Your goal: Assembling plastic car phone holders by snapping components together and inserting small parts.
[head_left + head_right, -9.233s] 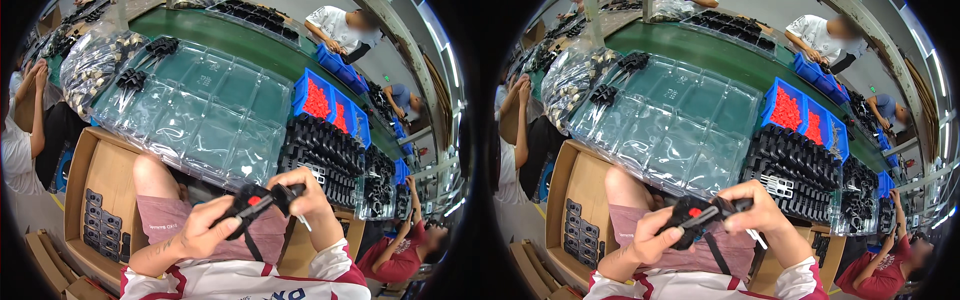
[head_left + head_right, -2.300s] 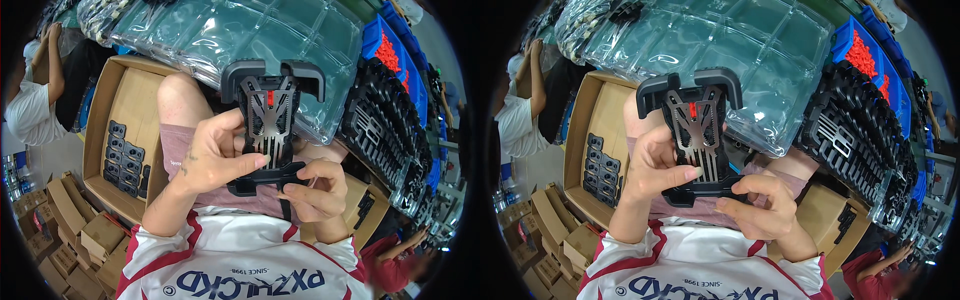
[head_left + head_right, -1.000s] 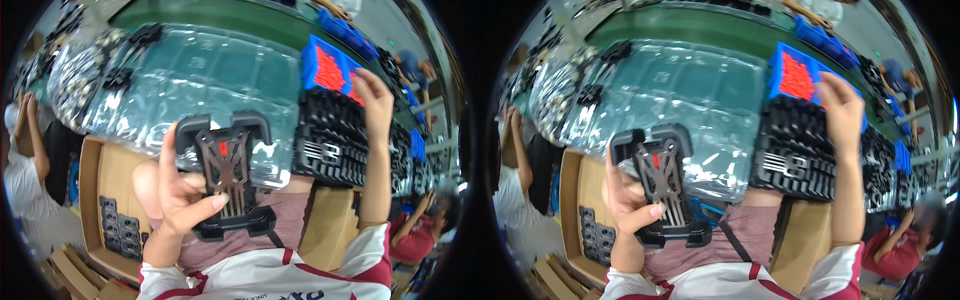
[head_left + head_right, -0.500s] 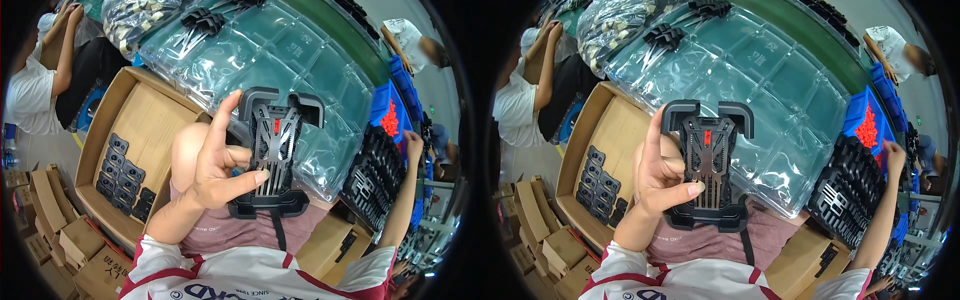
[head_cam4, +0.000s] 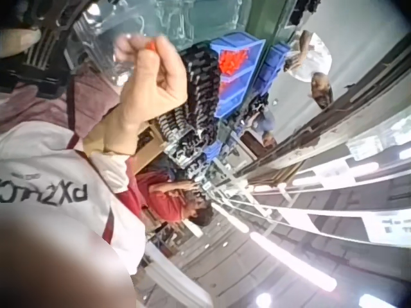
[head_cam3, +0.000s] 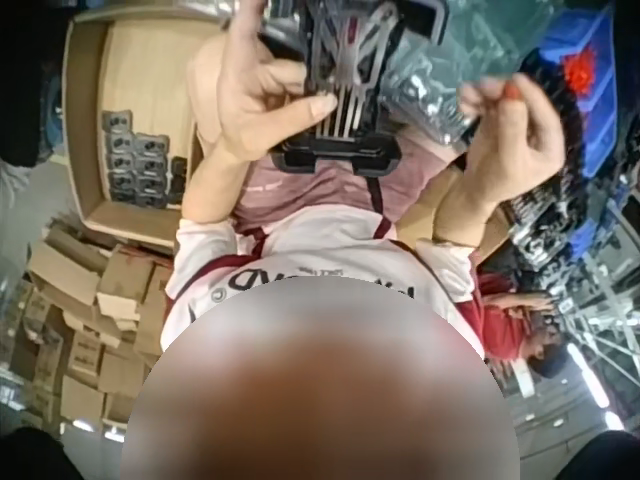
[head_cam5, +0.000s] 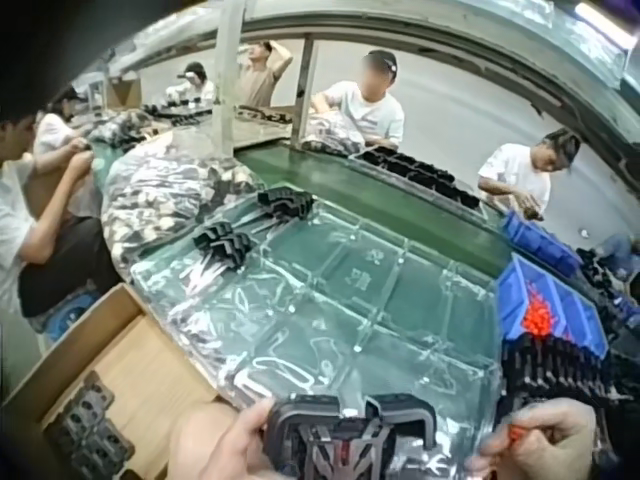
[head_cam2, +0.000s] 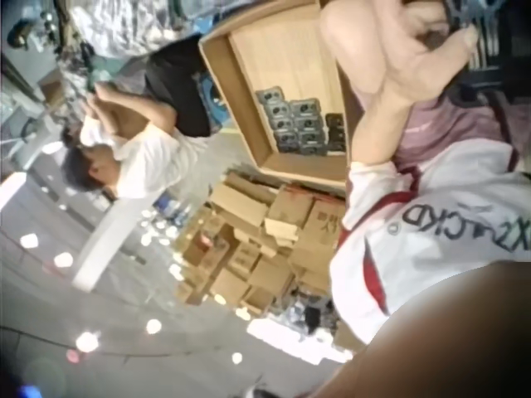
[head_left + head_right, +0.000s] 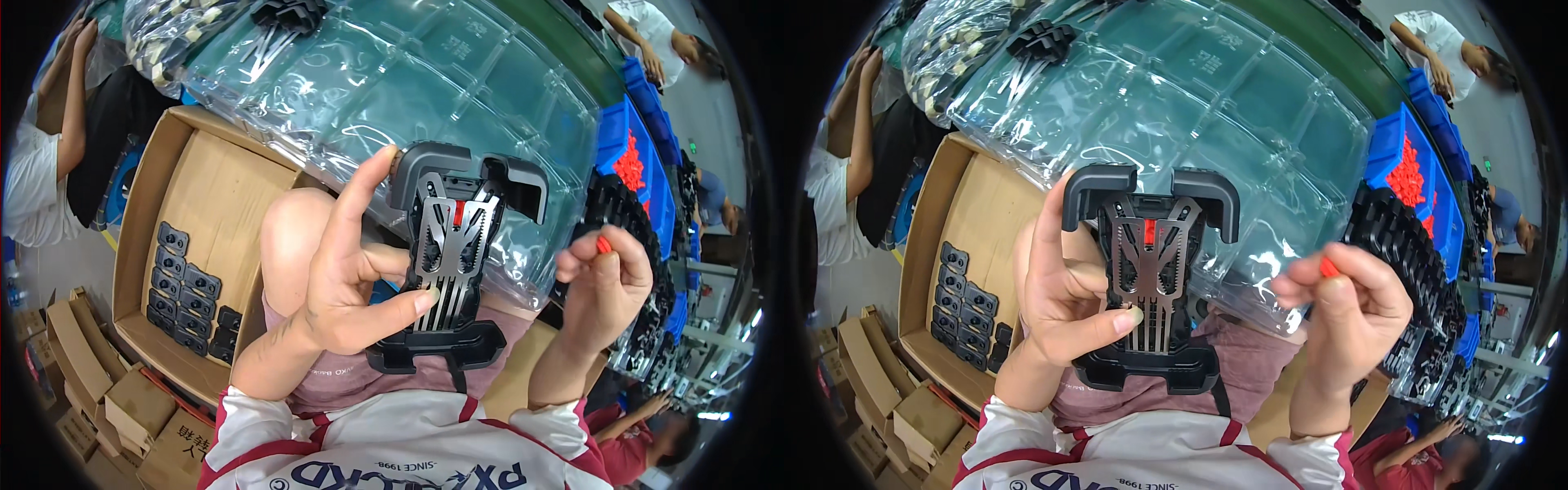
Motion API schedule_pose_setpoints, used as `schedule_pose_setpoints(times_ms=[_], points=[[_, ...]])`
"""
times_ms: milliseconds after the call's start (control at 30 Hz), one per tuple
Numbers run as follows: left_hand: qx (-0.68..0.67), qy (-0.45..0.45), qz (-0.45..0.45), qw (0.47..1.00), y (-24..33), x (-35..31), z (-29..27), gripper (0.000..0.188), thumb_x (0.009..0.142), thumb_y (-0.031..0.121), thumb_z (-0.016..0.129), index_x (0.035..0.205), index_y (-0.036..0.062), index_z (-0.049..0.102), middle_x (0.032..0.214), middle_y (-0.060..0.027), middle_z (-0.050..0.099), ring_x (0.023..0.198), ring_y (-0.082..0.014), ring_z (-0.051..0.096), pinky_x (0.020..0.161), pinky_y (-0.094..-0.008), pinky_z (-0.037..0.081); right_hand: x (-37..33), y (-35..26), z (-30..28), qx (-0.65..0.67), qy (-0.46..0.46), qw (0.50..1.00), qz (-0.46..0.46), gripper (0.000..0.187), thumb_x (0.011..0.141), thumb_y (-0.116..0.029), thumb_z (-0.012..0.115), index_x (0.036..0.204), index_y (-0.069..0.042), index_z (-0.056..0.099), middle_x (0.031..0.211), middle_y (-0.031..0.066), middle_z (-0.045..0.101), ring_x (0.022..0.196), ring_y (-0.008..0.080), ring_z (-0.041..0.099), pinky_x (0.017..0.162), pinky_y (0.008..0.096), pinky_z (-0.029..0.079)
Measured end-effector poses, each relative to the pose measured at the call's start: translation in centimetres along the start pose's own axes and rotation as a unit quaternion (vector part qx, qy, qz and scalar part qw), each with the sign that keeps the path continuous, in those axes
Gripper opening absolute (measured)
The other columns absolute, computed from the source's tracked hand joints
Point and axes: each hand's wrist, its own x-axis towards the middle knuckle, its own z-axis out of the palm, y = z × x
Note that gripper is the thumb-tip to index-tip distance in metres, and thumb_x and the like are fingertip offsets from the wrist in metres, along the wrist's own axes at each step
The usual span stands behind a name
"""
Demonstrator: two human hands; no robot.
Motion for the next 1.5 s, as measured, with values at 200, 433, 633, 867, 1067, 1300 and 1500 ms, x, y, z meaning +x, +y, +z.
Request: schedule_pose_setpoints(times_ms=[200, 433, 633, 867, 1067, 1300, 1500], points=[[0.028, -0.013, 0.001, 1.000, 0.0, 0.0, -0.1, 0.096, 0.075, -0.015, 0.051, 0.146, 0.0026, -0.010, 0.068, -0.0110, 0.062, 0.051, -0.0100, 0.048, 0.053, -0.0152, 0.035, 1.1, 2.3, 3.2, -0.036, -0.032, 0.982, -0.180, 0.022, 0.080, -0.004, 0.065, 0.102, 0.002, 0.062, 0.109, 0.0271, 0.061, 0.104, 0.0354, 0.061, 0.092, 0.0438, 0.049], [0.030, -0.001, 0.000, 1.000, -0.9, -0.5, 0.0, 0.095, 0.075, -0.014, 0.050, 0.147, 0.0021, -0.010, 0.065, -0.0103, 0.061, 0.049, -0.0091, 0.047, 0.051, -0.0148, 0.034, 0.4, 3.1, 4.9, -0.113, -0.130, 0.970, -0.170, 0.020, 0.081, -0.020, 0.069, 0.092, -0.004, 0.064, 0.130, 0.0284, 0.048, 0.125, 0.0418, 0.043, 0.107, 0.0515, 0.031], [-0.005, 0.032, -0.036, 0.999, 0.0, -0.1, 0.5, 0.094, 0.075, -0.014, 0.050, 0.146, 0.0021, -0.010, 0.064, -0.0101, 0.061, 0.049, -0.0081, 0.048, 0.050, -0.0146, 0.033, 1.5, 3.5, 4.4, -0.173, -0.133, 0.959, -0.179, 0.020, 0.074, -0.021, 0.074, 0.084, -0.005, 0.066, 0.134, 0.0280, 0.045, 0.129, 0.0431, 0.038, 0.110, 0.0502, 0.027], [0.002, 0.021, -0.045, 0.999, 0.1, 0.0, 0.0, 0.094, 0.075, -0.014, 0.051, 0.147, 0.0019, -0.009, 0.064, -0.0104, 0.061, 0.048, -0.0088, 0.050, 0.049, -0.0143, 0.034, 2.7, 2.7, 5.4, -0.320, -0.218, 0.857, -0.340, 0.016, 0.065, -0.022, 0.077, 0.075, -0.010, 0.070, 0.134, 0.0263, 0.046, 0.135, 0.0433, 0.027, 0.112, 0.0500, 0.022], [0.038, 0.022, -0.030, 0.999, -0.3, -0.1, 0.2, 0.094, 0.075, -0.013, 0.051, 0.147, 0.0012, -0.007, 0.060, -0.0093, 0.060, 0.047, -0.0092, 0.051, 0.048, -0.0144, 0.035, 2.8, 3.3, 5.4, -0.335, -0.253, 0.840, -0.343, 0.012, 0.064, -0.022, 0.076, 0.071, -0.013, 0.072, 0.134, 0.0250, 0.046, 0.137, 0.0442, 0.023, 0.112, 0.0515, 0.021], [0.013, 0.014, -0.016, 1.000, -0.7, -0.3, 0.1, 0.093, 0.075, -0.012, 0.052, 0.146, -0.0006, -0.005, 0.089, -0.0170, 0.065, 0.048, -0.0089, 0.053, 0.047, -0.0155, 0.037, 2.9, 3.0, 5.1, -0.321, -0.284, 0.844, -0.323, 0.015, 0.062, -0.024, 0.077, 0.072, -0.014, 0.072, 0.135, 0.0248, 0.045, 0.137, 0.0448, 0.023, 0.111, 0.0522, 0.022], [0.147, 0.083, -0.048, 0.985, 0.1, -0.1, 0.5, 0.097, 0.070, 0.003, 0.064, 0.146, -0.0057, 0.003, 0.062, -0.0038, 0.060, 0.043, -0.0042, 0.040, 0.046, -0.0097, 0.022, 2.8, 2.8, 5.4, -0.331, -0.261, 0.858, -0.295, 0.018, 0.060, -0.024, 0.077, 0.074, -0.014, 0.071, 0.135, 0.0247, 0.046, 0.136, 0.0450, 0.024, 0.111, 0.0528, 0.023]])
